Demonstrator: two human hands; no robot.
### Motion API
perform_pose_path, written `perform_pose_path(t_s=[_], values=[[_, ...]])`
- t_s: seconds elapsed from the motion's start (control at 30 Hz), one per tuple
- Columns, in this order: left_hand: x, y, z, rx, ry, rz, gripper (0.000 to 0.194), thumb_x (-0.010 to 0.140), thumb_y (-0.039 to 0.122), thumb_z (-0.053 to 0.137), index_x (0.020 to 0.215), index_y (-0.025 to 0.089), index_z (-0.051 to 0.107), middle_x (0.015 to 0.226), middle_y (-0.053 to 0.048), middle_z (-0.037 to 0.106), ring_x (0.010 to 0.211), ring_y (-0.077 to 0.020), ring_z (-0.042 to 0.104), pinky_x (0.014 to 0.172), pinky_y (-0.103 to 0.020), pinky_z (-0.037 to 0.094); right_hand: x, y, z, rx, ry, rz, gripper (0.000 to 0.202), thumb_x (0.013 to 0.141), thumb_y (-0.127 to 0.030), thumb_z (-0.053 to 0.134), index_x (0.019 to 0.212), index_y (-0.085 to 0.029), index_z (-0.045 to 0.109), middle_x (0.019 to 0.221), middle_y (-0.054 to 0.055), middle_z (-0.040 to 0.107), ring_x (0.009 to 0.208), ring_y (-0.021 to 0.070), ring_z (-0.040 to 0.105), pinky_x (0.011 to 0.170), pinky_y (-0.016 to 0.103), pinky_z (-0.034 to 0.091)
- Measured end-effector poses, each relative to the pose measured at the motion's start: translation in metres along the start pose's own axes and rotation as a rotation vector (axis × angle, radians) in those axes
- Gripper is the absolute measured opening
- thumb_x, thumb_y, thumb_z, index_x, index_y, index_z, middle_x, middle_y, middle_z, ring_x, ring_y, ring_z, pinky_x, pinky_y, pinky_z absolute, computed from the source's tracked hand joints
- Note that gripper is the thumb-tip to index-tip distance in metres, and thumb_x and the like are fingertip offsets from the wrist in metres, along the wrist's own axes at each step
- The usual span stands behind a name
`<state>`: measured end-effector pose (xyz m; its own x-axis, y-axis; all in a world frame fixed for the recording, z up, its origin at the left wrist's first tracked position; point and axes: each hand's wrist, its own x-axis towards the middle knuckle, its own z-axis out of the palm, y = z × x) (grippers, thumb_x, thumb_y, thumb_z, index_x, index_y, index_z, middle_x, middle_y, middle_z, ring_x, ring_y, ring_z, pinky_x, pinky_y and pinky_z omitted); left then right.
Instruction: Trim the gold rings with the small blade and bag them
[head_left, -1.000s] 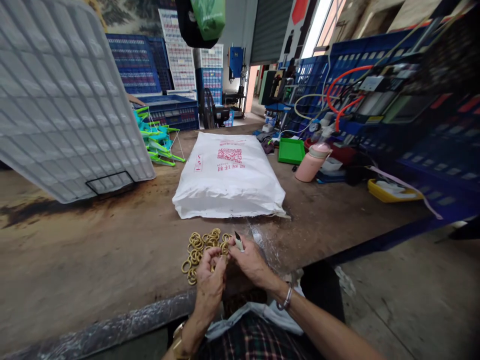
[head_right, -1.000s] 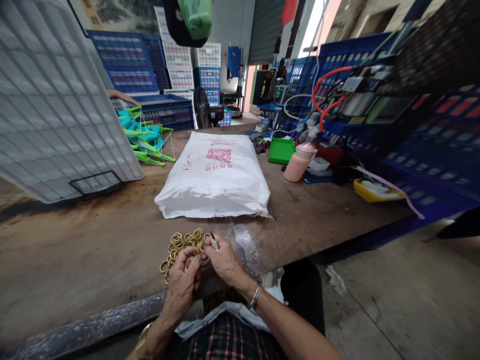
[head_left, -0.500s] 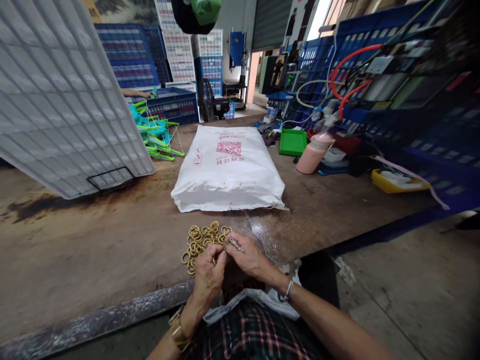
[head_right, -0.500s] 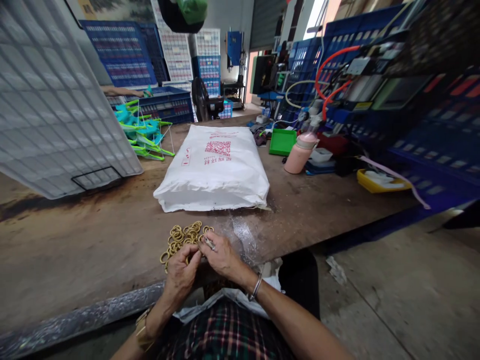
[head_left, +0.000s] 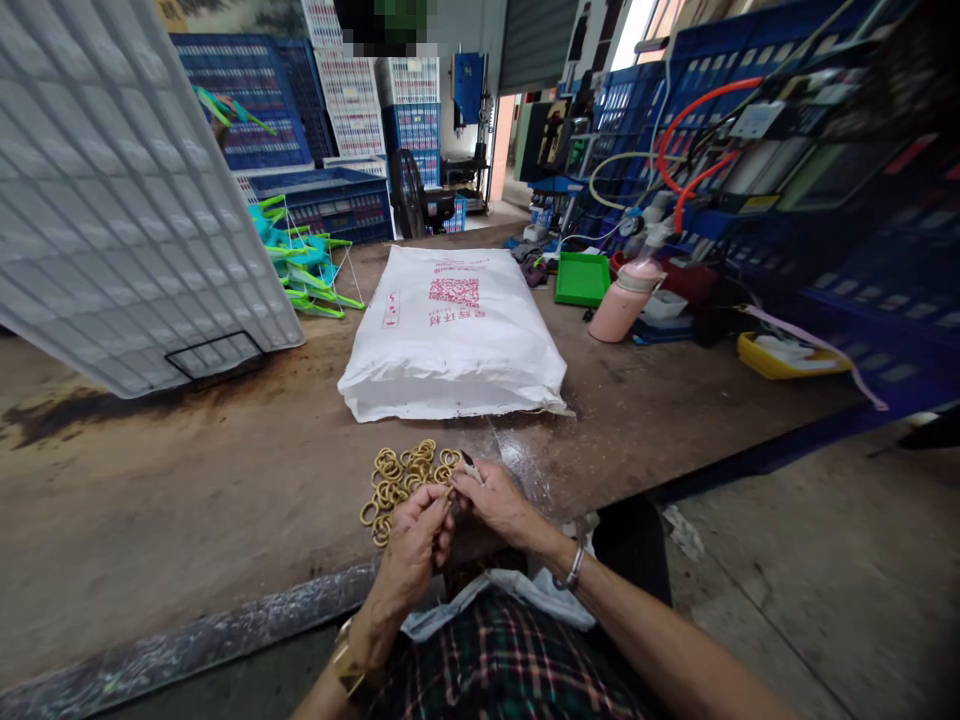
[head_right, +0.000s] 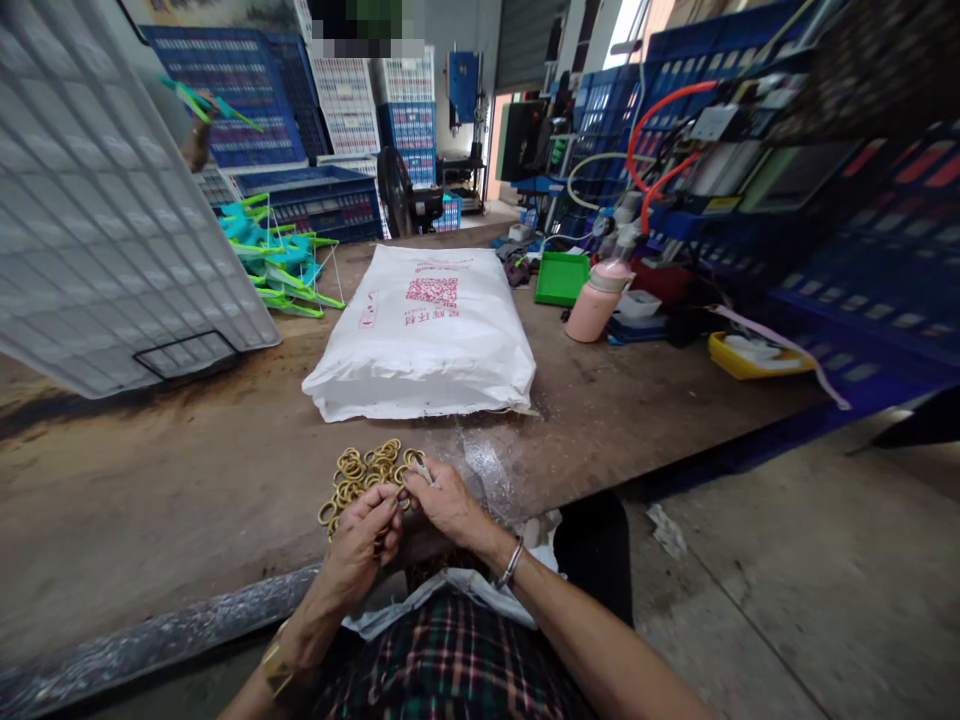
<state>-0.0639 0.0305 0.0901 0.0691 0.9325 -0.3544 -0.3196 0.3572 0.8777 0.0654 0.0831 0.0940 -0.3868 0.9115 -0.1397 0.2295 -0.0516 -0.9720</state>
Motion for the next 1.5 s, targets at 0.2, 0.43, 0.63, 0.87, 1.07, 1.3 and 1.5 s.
perform_pose_path(t_s=[0.2, 0.43, 0.63, 0.87, 1.07, 1.3, 1.5], values=[[-0.001, -0.001, 0.000, 0.008, 0.027, 0.012, 0.032, 0.071, 0.047, 0.061, 0.077, 0.017, 0.052, 0.056, 0.007, 0.045, 0.038, -0.0028, 0.033, 0.035, -0.014, 0.024, -0.002, -0.002, 0.003, -0.053, -0.005, -0.023, 0.024, 0.083, -0.035, 0.040, 0.067, -0.019, 0.048, 0.060, -0.004, 0.049, 0.056, 0.0099, 0.045, 0.054, 0.020, 0.035], [0.001, -0.004, -0.003, 0.128, 0.055, 0.042, 0.035, 0.073, 0.051, 0.058, 0.073, 0.017, 0.051, 0.048, 0.008, 0.044, 0.036, -0.0036, 0.033, 0.035, -0.015, 0.025, -0.001, -0.009, 0.006, -0.150, -0.003, -0.076, 0.022, 0.080, -0.035, 0.043, 0.066, -0.019, 0.047, 0.061, -0.004, 0.045, 0.057, 0.0095, 0.041, 0.055, 0.020, 0.033], [0.000, -0.005, -0.004, 0.078, 0.056, 0.028, 0.033, 0.073, 0.049, 0.059, 0.075, 0.017, 0.051, 0.053, 0.008, 0.046, 0.037, -0.0030, 0.032, 0.034, -0.014, 0.024, 0.000, -0.001, 0.003, -0.177, 0.063, -0.055, 0.025, 0.084, -0.034, 0.038, 0.066, -0.018, 0.046, 0.059, -0.003, 0.046, 0.056, 0.0101, 0.041, 0.053, 0.020, 0.034], [0.001, -0.005, -0.003, 0.122, 0.103, 0.047, 0.032, 0.074, 0.049, 0.056, 0.073, 0.017, 0.050, 0.052, 0.007, 0.046, 0.037, -0.0033, 0.034, 0.034, -0.014, 0.025, -0.011, 0.011, 0.002, -0.641, -0.052, -0.257, 0.014, 0.075, -0.012, 0.040, 0.072, -0.018, 0.051, 0.063, -0.001, 0.052, 0.056, 0.0111, 0.042, 0.055, 0.022, 0.029], [0.002, -0.006, -0.003, 0.163, 0.126, 0.084, 0.029, 0.074, 0.046, 0.054, 0.071, 0.017, 0.050, 0.052, 0.007, 0.046, 0.038, -0.0039, 0.035, 0.035, -0.014, 0.026, -0.011, 0.009, 0.006, -0.906, -0.093, -0.187, 0.022, 0.070, -0.009, 0.042, 0.085, -0.015, 0.056, 0.075, 0.005, 0.062, 0.061, 0.0141, 0.049, 0.057, 0.024, 0.028], [0.002, -0.007, -0.004, 0.162, 0.130, 0.057, 0.027, 0.074, 0.043, 0.054, 0.069, 0.018, 0.047, 0.050, 0.007, 0.045, 0.037, -0.0037, 0.033, 0.034, -0.014, 0.024, -0.011, -0.002, 0.009, -1.017, -0.103, -0.090, 0.023, 0.079, -0.011, 0.038, 0.092, -0.015, 0.056, 0.085, 0.007, 0.066, 0.068, 0.0151, 0.056, 0.058, 0.026, 0.028], [0.001, -0.009, -0.005, 0.172, 0.127, 0.071, 0.028, 0.074, 0.044, 0.054, 0.068, 0.018, 0.046, 0.050, 0.007, 0.045, 0.037, -0.0037, 0.034, 0.034, -0.014, 0.025, -0.010, 0.003, 0.007, -1.023, -0.129, -0.091, 0.025, 0.078, -0.011, 0.038, 0.096, -0.015, 0.056, 0.084, 0.007, 0.067, 0.069, 0.0153, 0.058, 0.058, 0.025, 0.029]])
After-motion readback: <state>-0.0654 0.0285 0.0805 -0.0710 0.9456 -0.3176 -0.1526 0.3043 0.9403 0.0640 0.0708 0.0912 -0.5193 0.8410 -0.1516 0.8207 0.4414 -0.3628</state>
